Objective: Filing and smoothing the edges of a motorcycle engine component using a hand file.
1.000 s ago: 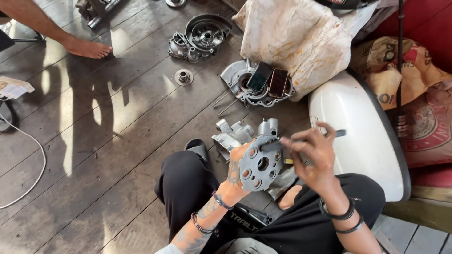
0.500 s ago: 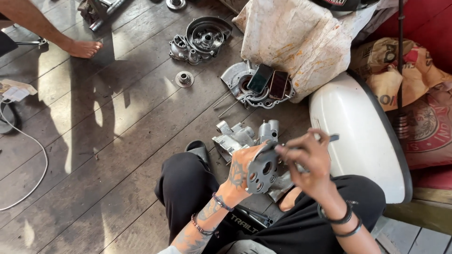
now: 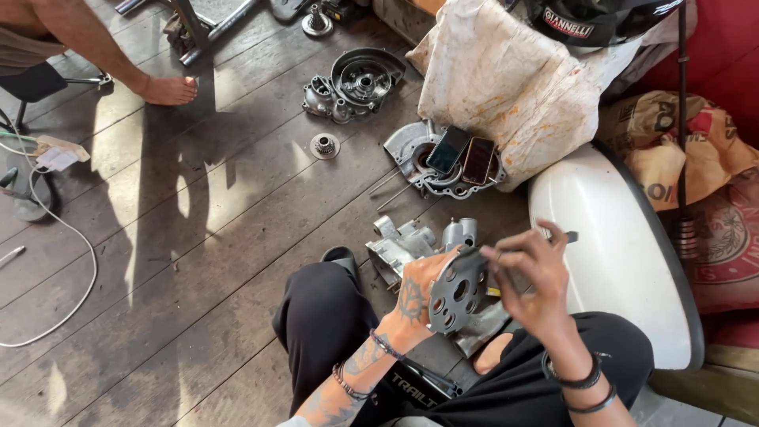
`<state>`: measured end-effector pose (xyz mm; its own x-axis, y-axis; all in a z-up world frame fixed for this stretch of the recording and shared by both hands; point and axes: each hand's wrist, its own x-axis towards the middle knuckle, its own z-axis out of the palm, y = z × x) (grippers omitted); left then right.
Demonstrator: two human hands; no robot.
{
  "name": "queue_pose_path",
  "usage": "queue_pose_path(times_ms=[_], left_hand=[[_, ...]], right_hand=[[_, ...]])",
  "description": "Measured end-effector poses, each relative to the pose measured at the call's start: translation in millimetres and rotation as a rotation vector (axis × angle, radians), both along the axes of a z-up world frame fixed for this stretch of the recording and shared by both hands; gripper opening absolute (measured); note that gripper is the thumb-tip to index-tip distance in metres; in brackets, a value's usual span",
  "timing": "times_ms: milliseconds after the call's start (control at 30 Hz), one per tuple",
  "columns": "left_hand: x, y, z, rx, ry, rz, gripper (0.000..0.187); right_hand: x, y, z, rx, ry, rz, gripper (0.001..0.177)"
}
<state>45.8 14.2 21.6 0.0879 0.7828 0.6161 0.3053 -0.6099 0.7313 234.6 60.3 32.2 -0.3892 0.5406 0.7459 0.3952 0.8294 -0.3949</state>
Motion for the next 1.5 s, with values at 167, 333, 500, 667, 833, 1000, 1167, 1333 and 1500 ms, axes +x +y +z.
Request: queue_pose_path(times_ms=[167,333,500,667,833,1000,1167,1333,1500], left_hand=[[-1.0,0.0,7.9,-0.005,-0.007,-0.003,0.03],[-0.5,-6.4,9.6,-0.03,0.006,0.052,0.023],[2.4,-3.9,-11.3,-0.035,0.066,0.075,0.028],[-6.4,-3.8,19.9,-0.023,-0.041,0.054,0.027],[-2.9,-5.6,5.6,-0.009,0.05,0.089,0.024],[-13.3,-0.7,7.6,-0.067,-0.026,0.017,0.032],[-8.7,-4.8,25.8,-0.054,-0.03,-0.029,0.031],[-4.1,1.8,-17.7,-0.035,-0.052,-0.045,0.037],[5.3,-5.5,-23.6,-0.125,-0.019,-0.05,0.015]], right_hand=[[-5.6,-6.2,3.1,-0.007,-0.01,0.033,0.023],[-1.0,-0.8,-0.2,-0.026,0.027,-0.013,0.019],[-2.0,-1.3,1.6,-0.042,0.035,-0.002,0.016],[-8.6,-3.3,5.6,-0.052,0.019,0.027,0.014],[-2.7,-4.6,3.8,-0.066,0.035,-0.02,0.015],[-5.9,-4.6,1.8,-0.077,-0.012,0.054,0.022],[-2.3,-1.1,-1.0,-0.103,0.027,0.025,0.016],[-6.9,-3.5,-5.1,-0.12,0.04,0.046,0.016],[-5.5,-5.5,-0.4,-0.217,0.011,-0.072,0.005]])
